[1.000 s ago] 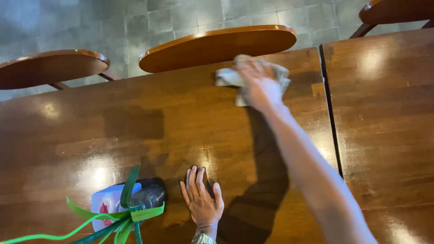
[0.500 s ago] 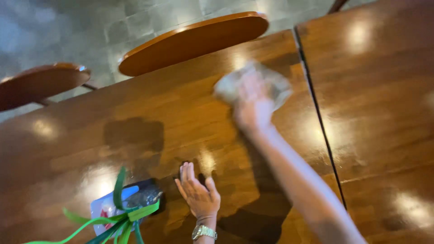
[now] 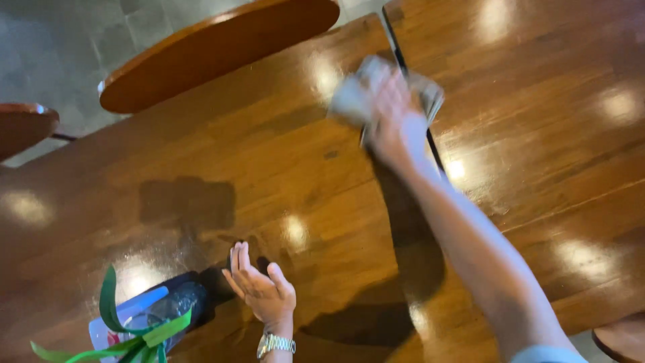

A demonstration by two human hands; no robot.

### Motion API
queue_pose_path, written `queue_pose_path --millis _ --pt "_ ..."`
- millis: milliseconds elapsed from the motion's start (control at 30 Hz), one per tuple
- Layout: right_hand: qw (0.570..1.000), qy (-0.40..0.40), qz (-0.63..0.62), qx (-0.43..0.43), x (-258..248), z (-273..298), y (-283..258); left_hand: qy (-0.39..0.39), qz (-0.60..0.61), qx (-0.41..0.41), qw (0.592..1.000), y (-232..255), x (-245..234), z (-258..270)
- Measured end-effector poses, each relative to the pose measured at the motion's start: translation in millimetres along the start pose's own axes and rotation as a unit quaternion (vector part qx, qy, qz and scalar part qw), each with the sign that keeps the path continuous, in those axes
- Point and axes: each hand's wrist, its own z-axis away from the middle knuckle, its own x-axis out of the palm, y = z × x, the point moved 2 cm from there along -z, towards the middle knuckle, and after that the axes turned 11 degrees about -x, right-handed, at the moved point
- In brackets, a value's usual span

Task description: The person wipes down a wooden table with a cloth, moving a tissue box and a vase of flowers to reach all areas. They then spray the table and chairs with a bottle and wipe the seats and backrests of the chairs.

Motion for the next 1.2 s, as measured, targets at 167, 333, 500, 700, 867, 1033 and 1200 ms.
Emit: queue_pose_path --millis 167,333,500,700,867,1033,1200 --pt "0.993 -0.066 0.013 0.094 23 -39 12 0.001 0.008 0.004 1.0 -3 2 -1" --pt "0.981 -0.15 -0.111 -0.05 -42 66 -121 -0.002 0.009 0.01 1.0 -5 -1 -4" --pt "0.945 -0.283 -0.157 -0.034 -136 210 -190 -0.004 0.005 0.005 1.0 -3 -1 -3" --pt "0.964 -0.257 -0.021 0.069 -115 185 -91 -0.011 -0.022 -0.002 1.0 -5 2 -2" --pt "0.987 -0.153 0.021 0.035 -36 33 0 0.0 -0.025 -0.001 1.0 -3 1 -2" --pt "0.993 -0.105 -0.002 0.058 -5 -30 13 0.001 -0.013 -0.012 1.0 -3 3 -1" --pt "0.99 -0.114 0.029 0.073 -74 81 -62 0.007 -0.013 -0.012 1.0 -2 -1 -1"
